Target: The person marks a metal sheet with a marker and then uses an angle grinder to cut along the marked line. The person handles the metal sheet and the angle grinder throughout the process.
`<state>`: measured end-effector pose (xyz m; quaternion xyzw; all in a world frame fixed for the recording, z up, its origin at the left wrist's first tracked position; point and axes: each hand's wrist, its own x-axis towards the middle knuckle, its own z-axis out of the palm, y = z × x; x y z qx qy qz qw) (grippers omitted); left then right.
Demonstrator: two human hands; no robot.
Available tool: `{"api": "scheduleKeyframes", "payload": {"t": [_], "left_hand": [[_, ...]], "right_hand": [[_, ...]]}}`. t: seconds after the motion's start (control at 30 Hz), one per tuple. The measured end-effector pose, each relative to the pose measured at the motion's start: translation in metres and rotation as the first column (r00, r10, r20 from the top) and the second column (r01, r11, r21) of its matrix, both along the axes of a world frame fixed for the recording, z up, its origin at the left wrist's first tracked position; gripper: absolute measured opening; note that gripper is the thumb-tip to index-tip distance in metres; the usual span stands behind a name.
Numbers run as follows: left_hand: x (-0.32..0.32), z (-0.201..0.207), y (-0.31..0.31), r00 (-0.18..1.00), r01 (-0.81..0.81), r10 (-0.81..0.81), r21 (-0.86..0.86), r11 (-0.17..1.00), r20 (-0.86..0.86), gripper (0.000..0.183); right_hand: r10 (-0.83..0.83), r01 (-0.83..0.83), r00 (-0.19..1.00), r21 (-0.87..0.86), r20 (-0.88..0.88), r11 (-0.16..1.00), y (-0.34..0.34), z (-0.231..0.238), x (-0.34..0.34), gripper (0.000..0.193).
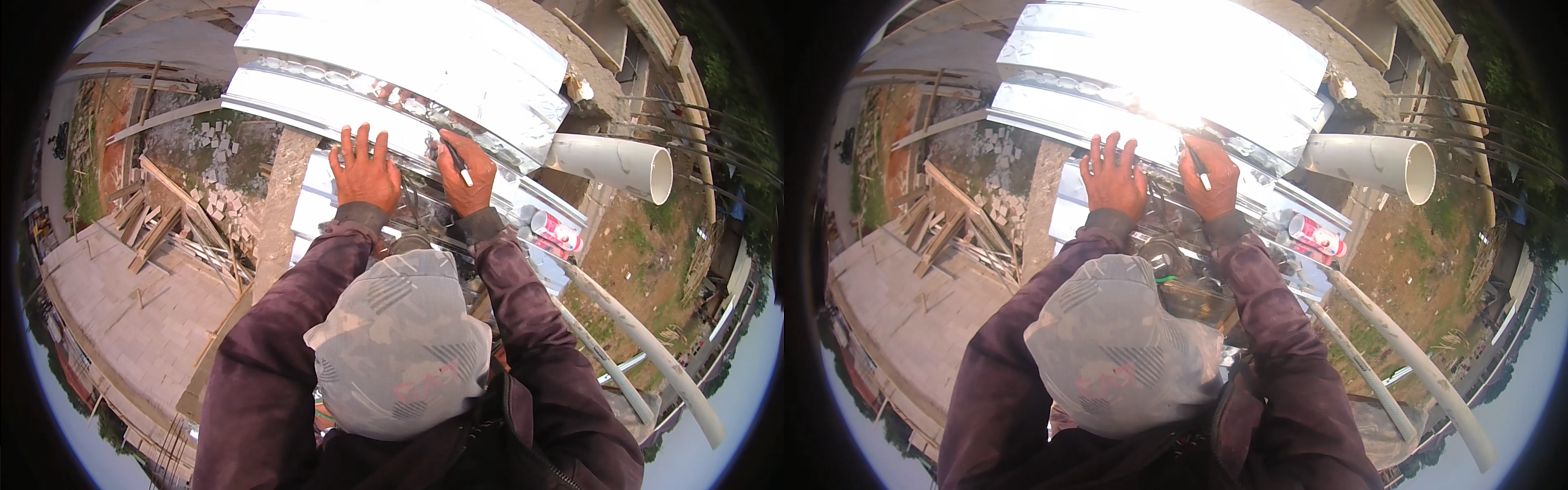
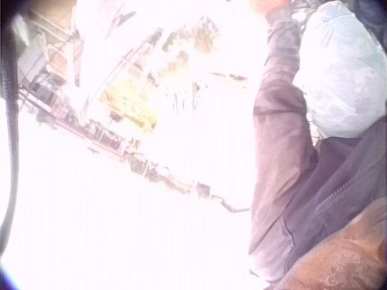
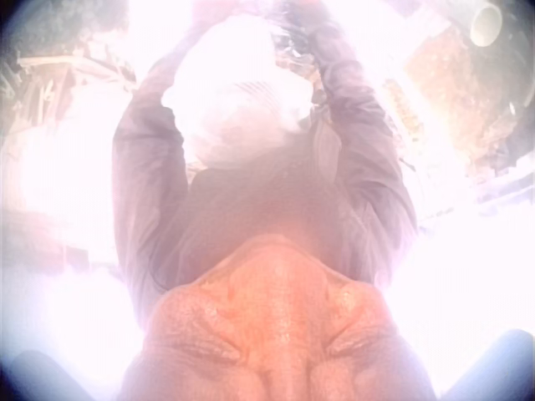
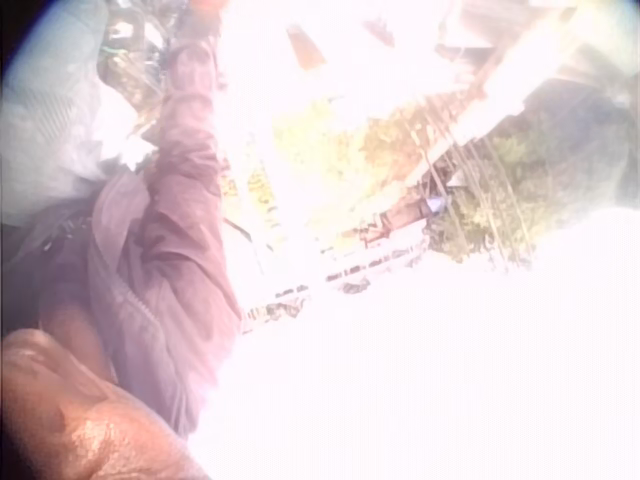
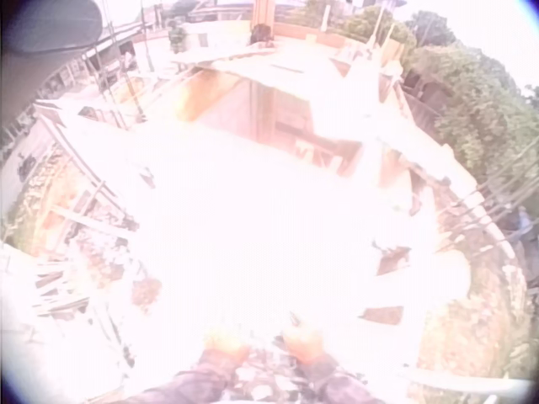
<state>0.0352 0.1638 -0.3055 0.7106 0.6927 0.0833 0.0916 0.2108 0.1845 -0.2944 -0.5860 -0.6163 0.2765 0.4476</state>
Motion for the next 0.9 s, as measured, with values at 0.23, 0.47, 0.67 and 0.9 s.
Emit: {"api": "scheduleKeyframes", "payload": {"t": [0.23, 0.47, 0.67, 0.9], "left_hand": [[0.000, -0.001, 0.000, 1.000, -0.004, 0.004, -0.002, 1.000, -0.019, 0.049], [0.001, 0.000, 0.000, 1.000, -0.004, 0.004, -0.007, 1.000, -0.011, 0.050], [0.001, 0.001, -0.001, 1.000, -0.005, 0.004, -0.019, 1.000, -0.020, 0.050], [0.001, 0.000, 0.000, 1.000, 0.005, -0.005, -0.017, 1.000, -0.009, 0.050]], "right_hand": [[0.006, -0.008, 0.999, 0.052, 0.046, 0.999, 0.011, -0.009, -0.017, 0.023], [-0.017, 0.017, 0.999, 0.001, 0.034, 1.000, 0.007, -0.009, -0.017, 0.024], [-0.070, 0.070, 0.996, -0.014, 0.047, 0.997, -0.007, -0.012, 0.000, 0.023], [-0.125, 0.129, 0.988, -0.035, 0.093, 0.991, -0.018, -0.005, 0.027, 0.021]]}}
